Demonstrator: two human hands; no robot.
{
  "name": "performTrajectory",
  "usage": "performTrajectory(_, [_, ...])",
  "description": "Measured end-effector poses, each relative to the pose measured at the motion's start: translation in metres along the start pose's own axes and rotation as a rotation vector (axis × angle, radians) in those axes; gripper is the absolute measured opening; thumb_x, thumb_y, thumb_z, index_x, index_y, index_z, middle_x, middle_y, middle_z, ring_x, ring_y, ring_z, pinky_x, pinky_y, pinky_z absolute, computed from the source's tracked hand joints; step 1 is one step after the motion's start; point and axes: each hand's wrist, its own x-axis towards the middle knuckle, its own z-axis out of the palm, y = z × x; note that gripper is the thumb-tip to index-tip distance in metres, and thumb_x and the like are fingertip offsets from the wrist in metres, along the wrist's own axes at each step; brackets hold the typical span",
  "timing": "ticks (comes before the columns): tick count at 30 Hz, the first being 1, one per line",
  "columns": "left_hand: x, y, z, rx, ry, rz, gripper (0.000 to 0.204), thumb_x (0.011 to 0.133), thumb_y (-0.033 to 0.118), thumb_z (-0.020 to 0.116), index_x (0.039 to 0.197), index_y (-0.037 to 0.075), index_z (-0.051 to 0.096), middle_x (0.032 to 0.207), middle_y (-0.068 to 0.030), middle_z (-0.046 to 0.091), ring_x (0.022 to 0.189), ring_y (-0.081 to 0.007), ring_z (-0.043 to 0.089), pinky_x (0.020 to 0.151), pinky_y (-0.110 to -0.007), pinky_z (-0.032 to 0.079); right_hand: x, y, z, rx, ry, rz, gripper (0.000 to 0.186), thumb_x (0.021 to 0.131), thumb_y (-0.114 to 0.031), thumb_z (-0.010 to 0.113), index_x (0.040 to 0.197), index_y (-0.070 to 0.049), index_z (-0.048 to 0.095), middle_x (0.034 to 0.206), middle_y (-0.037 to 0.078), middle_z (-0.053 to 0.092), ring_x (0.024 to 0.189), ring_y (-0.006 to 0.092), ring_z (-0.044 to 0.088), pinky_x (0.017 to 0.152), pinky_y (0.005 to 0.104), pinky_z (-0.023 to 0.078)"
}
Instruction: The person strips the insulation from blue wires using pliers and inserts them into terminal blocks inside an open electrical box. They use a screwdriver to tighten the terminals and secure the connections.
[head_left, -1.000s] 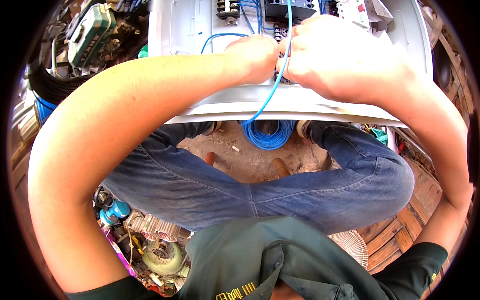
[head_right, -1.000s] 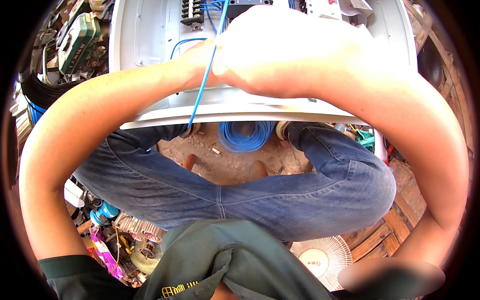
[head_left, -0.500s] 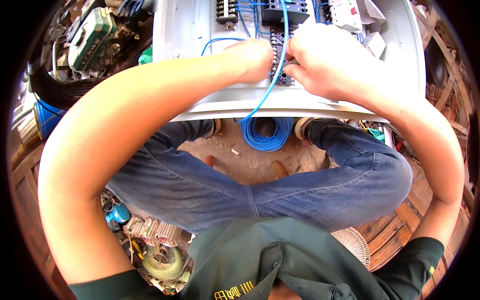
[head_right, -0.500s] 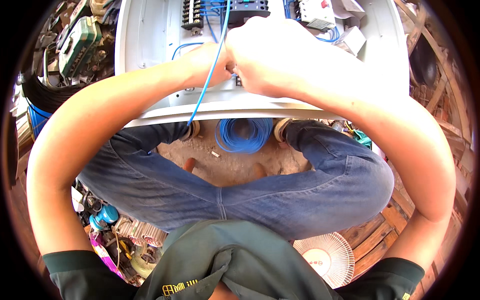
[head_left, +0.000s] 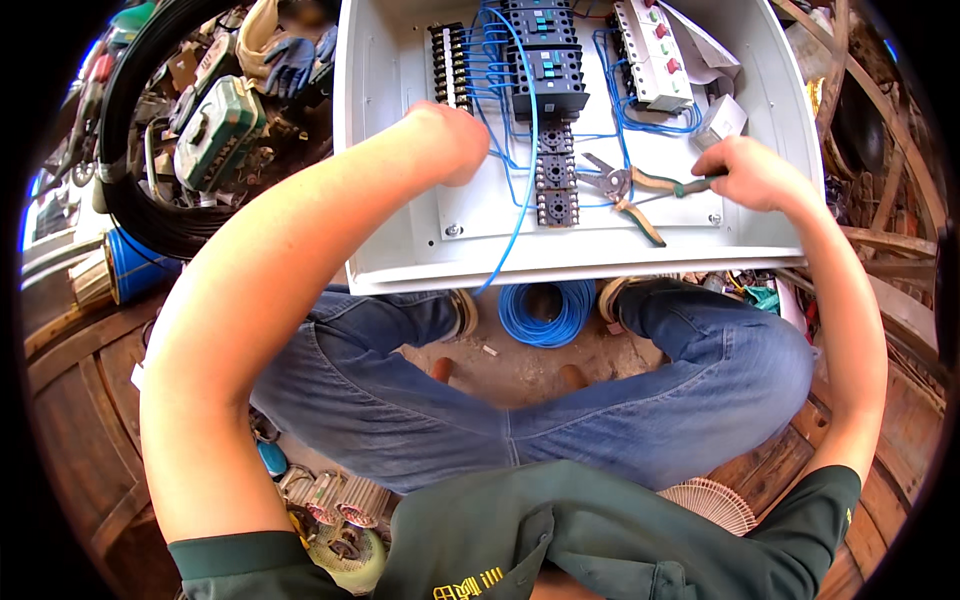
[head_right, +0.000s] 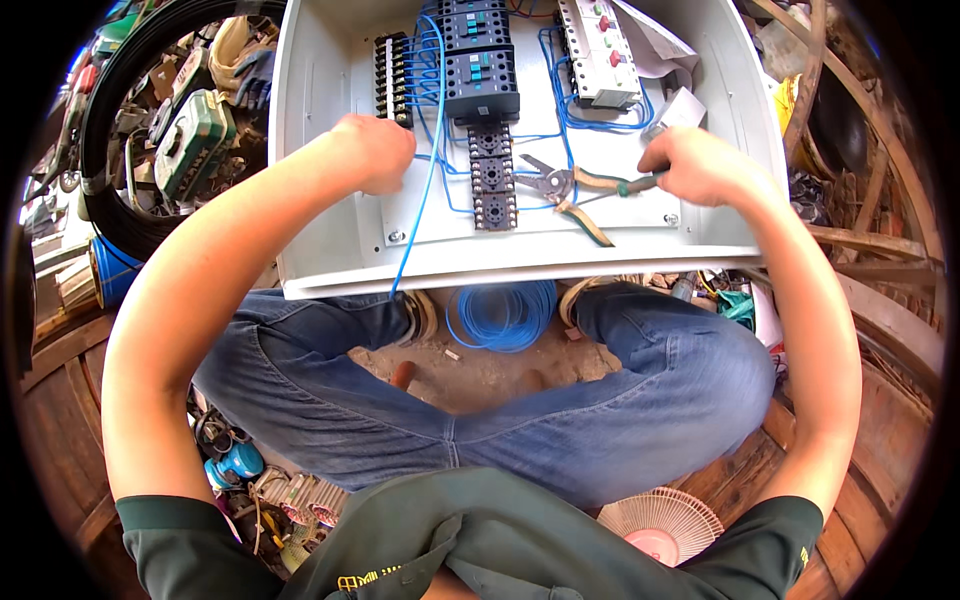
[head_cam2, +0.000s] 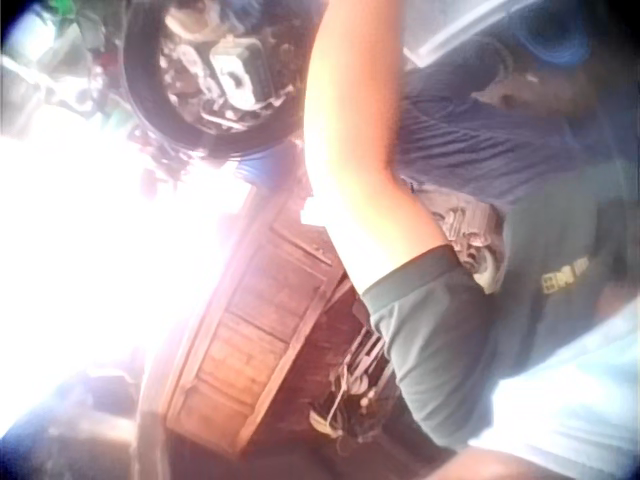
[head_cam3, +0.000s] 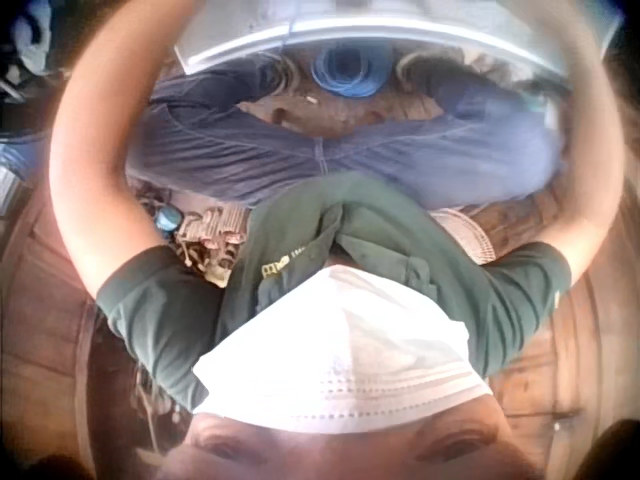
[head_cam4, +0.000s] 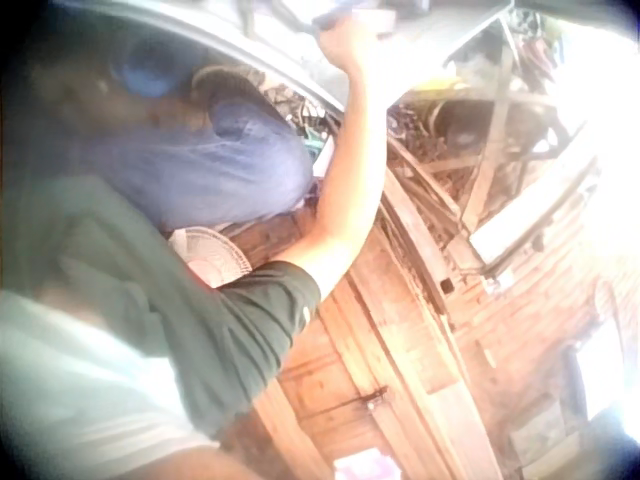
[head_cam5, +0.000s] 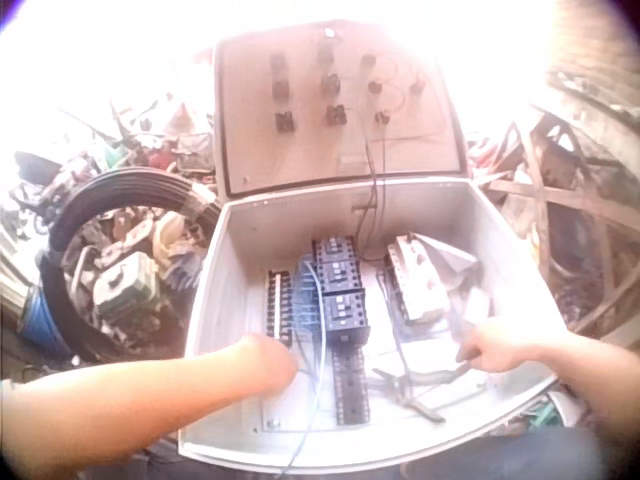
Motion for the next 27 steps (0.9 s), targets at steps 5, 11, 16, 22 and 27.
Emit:
performTrajectory(5, [0.012,0.007,0.012,-0.784,-0.099,-0.154,0.021,0.084,0.002,0.052,0.093,-0.005,0.069,0.088,-0.0191,0.071,0.070,-0.0276,0.072,0.059,-0.038,0.058,0.013,-0.028,-0.004,-0.204,0.178,-0.146,0.025,0.083,-0.011,0.069,0.104,0.003,0.071,0.095,0.021,0.071,0.091,0.0369,0.068,0.084,0.0431,0.054])
performTrajectory(11, [0.039,0.012,0.025,-1.368,0.067,-0.362,0.018,0.084,0.005,0.053,0.078,-0.006,0.067,0.077,-0.0191,0.069,0.058,-0.0244,0.068,0.051,-0.039,0.057,0.074,-0.115,-0.041,0.152,0.459,-0.539,0.066,0.081,-0.018,0.076,0.142,-0.010,0.052,0.107,0.016,0.066,0.097,0.0353,0.065,0.087,0.0432,0.053])
performTrajectory(16, [0.029,0.033,0.017,-1.143,0.153,-0.434,0.060,0.086,0.023,0.067,0.134,-0.004,0.045,0.125,-0.0234,0.066,0.119,-0.0348,0.064,0.099,-0.044,0.051,0.128,-0.130,-0.031,-0.047,0.644,-0.657,0.032,0.087,-0.020,0.070,0.117,-0.009,0.067,0.098,0.011,0.066,0.098,0.0334,0.065,0.082,0.0441,0.054])
performTrajectory(22, [0.025,0.036,0.019,-1.192,0.164,-0.410,0.059,0.088,0.014,0.062,0.142,0.003,0.041,0.123,-0.0212,0.067,0.117,-0.0345,0.065,0.096,-0.043,0.053,0.187,-0.146,-0.049,-0.018,1.115,-0.634,0.016,0.090,-0.012,0.063,0.104,-0.006,0.069,0.098,0.010,0.070,0.094,0.0306,0.068,0.076,0.0434,0.057])
performTrajectory(27, [0.020,0.029,0.018,-1.228,0.179,-0.376,0.059,0.089,0.011,0.060,0.145,0.008,0.042,0.124,-0.0180,0.067,0.117,-0.0343,0.065,0.095,-0.044,0.053,0.229,-0.144,-0.065,-0.271,0.945,-0.281,0.017,0.092,-0.011,0.053,0.105,-0.007,0.064,0.097,0.016,0.070,0.090,0.0383,0.069,0.076,0.0468,0.056])
